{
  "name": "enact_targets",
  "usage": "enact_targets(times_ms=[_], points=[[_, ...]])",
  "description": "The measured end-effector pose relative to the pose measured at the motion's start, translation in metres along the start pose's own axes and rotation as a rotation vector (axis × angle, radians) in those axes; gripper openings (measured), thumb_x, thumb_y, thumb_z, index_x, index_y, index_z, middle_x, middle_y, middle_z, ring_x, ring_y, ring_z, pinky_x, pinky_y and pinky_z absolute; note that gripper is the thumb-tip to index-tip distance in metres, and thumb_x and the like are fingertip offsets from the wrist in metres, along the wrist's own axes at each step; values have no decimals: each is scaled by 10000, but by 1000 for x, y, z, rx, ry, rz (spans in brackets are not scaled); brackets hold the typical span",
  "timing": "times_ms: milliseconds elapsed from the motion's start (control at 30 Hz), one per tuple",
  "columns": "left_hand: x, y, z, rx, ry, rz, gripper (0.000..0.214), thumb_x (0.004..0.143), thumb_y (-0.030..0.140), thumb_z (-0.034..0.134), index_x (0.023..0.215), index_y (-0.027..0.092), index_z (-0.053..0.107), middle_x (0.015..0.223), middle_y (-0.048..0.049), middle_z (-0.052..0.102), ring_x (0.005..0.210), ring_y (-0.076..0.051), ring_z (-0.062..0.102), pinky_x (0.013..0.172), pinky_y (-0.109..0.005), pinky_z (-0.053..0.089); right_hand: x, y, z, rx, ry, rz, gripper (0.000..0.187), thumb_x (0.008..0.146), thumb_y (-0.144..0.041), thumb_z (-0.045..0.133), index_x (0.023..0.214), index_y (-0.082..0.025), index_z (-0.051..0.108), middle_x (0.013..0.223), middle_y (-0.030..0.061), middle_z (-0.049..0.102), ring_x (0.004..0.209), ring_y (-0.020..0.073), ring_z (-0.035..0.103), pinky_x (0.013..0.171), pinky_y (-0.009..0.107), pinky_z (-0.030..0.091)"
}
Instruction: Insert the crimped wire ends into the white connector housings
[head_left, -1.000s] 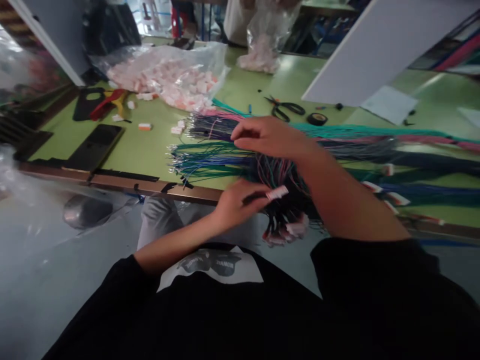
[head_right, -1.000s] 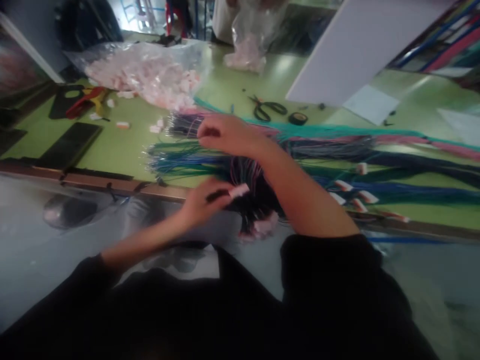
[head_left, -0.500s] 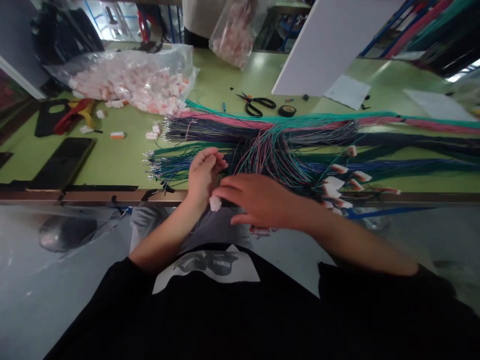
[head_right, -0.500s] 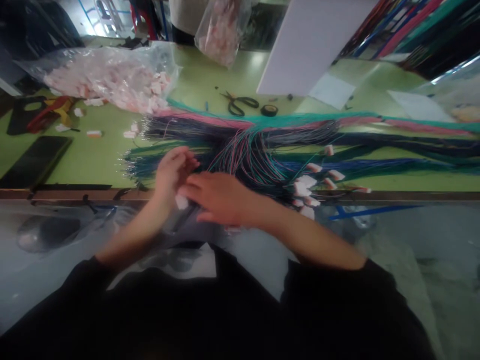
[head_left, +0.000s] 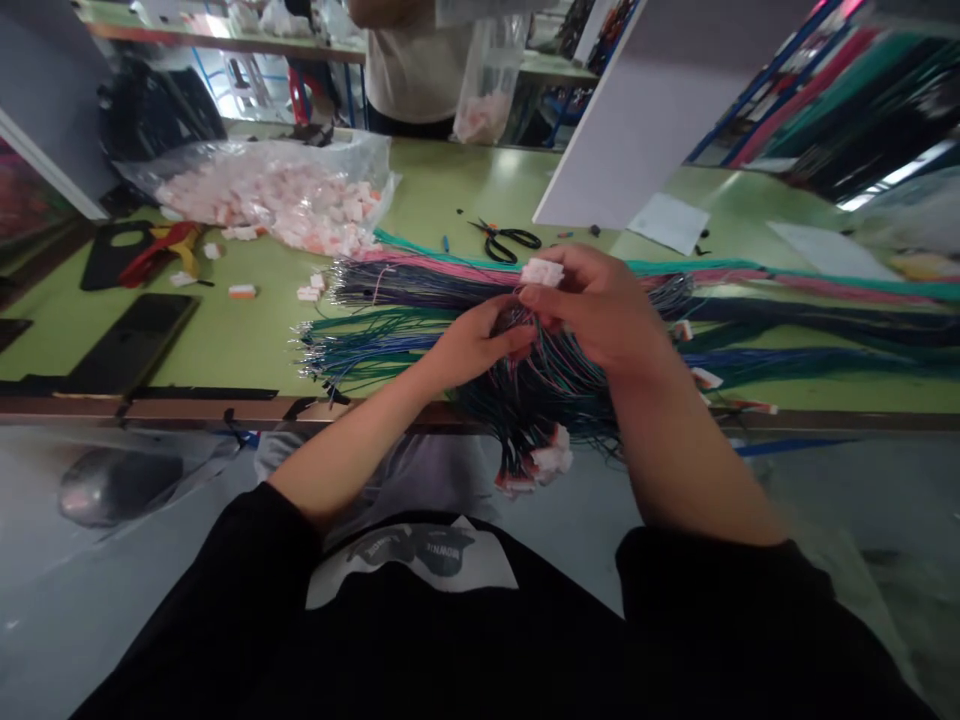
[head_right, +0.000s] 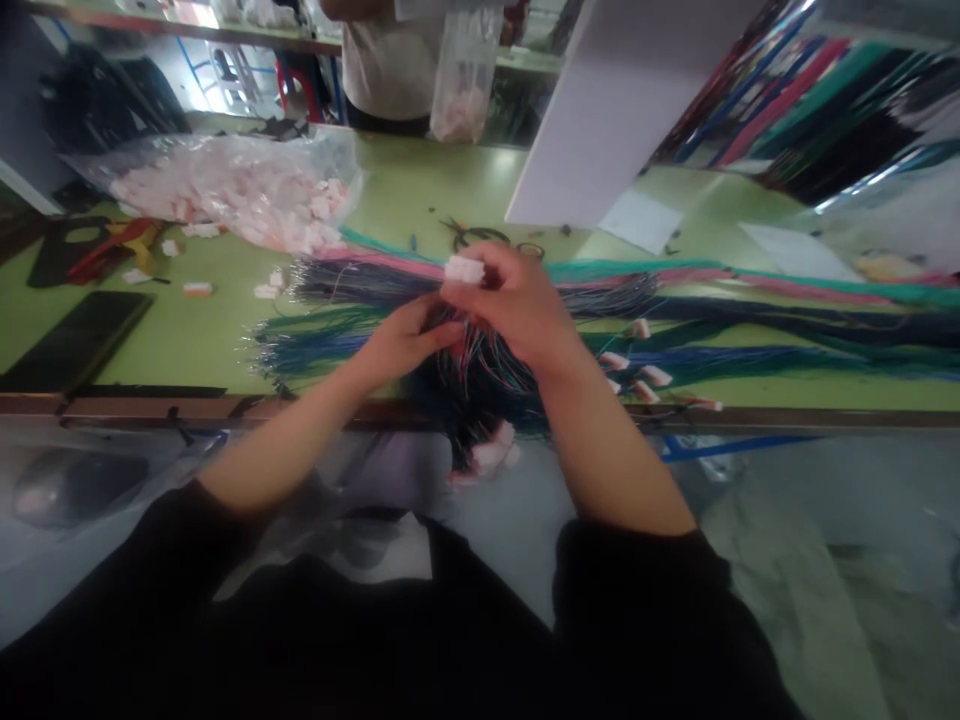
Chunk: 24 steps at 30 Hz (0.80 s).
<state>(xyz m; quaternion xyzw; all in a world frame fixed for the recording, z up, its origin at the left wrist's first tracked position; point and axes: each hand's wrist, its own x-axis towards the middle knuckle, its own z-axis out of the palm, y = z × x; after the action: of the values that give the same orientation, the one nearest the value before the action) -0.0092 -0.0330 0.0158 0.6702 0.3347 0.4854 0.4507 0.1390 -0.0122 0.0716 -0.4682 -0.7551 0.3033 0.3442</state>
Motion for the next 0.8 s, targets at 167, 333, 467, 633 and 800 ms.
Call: enact_targets(times_ms=[167,333,467,633,800], points=[[14,-1,-15,-79,-182,-111,183,811,139,549,990,118,576,622,31,587,512,-99,542,619,-250,444,11,16,-7,46,-9,32,268,741,-446,632,880,-221,586,597,-37,477,493,100,453,470,249,352],[24,3,-4,-118,-108,-146,202,771,117,596,973,122,580,639,35,564,470,-81,507,525,-220,410,9,14,-7,-264,140,-95,213,739,-351,599,892,-202,601,784,30,599,734,177,566,612,300,419],[31,5,7,-78,-138,-180,179,839,180,556,665,144,545,512,35,509,408,-60,433,448,-190,330,12,14,-16,-88,112,2,214,714,-348,624,880,-229,564,720,-2,563,605,136,514,522,275,394],[32,-4,8,-313,-132,-229,361,870,414,552,631,144,546,443,57,391,377,-37,295,388,-168,205,21,21,-26,365,-71,184,306,646,-361,689,801,-234,459,751,-37,577,446,36,342,394,219,266],[35,-15,10,-557,-110,-355,277,895,361,533,731,139,556,462,87,349,342,-19,228,343,-137,157,19,25,-20,231,-27,122,286,681,-395,688,828,-243,496,626,-55,510,455,60,383,400,230,302]])
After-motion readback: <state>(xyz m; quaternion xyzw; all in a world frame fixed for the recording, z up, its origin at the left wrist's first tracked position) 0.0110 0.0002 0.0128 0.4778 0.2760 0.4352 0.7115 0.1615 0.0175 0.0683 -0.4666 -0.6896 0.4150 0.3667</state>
